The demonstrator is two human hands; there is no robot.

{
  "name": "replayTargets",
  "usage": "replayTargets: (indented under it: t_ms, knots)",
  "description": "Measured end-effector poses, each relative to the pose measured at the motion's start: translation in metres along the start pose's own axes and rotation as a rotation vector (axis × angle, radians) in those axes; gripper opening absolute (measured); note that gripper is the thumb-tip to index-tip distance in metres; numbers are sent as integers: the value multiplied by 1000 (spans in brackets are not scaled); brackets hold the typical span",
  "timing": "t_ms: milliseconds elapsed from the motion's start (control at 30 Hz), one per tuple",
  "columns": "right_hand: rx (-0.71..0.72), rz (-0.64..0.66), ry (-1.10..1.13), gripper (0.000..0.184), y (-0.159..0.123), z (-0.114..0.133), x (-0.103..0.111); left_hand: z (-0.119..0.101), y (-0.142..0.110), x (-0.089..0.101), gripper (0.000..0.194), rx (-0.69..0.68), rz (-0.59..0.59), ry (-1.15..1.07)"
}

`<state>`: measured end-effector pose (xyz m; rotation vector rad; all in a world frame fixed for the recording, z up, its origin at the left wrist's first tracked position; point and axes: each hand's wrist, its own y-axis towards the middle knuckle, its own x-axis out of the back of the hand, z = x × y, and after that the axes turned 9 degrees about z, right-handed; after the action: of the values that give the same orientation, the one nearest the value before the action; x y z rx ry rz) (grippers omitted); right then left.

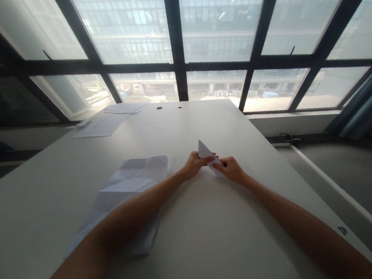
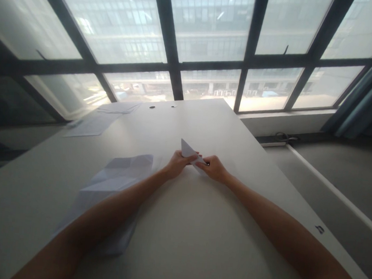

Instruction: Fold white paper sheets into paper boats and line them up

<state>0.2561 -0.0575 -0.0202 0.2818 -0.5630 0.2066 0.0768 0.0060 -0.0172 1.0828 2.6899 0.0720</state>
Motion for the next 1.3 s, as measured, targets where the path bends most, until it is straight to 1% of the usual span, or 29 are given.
replayTargets:
  t_ms: [133,367,567,767,1033,1167,1300]
  knots:
    - [-15,-31,12,53,-1,1,-1,-1,0,-1,40,-32,24,22]
    - [3,-73,-54,52,-1,-1,-4,-1,0,-4,37,-80,-6,71]
    - [19,-19,-7,55,0,-1,-3,-1,0,-3,38,-46,10,73]
    - [-3,1,27,57,1,-1,-2,-2,0,-4,37,-22,13,49]
    - [38,-8,47,54,1,-2,-2,-3,1,0,38,7,72,26]
    - [21,-21,74,54,0,0,-2,-6,-1,-1,39,10,72,30]
    - [-23,23,78,54,-1,2,-1,-8,-2,-4,35,44,37,33]
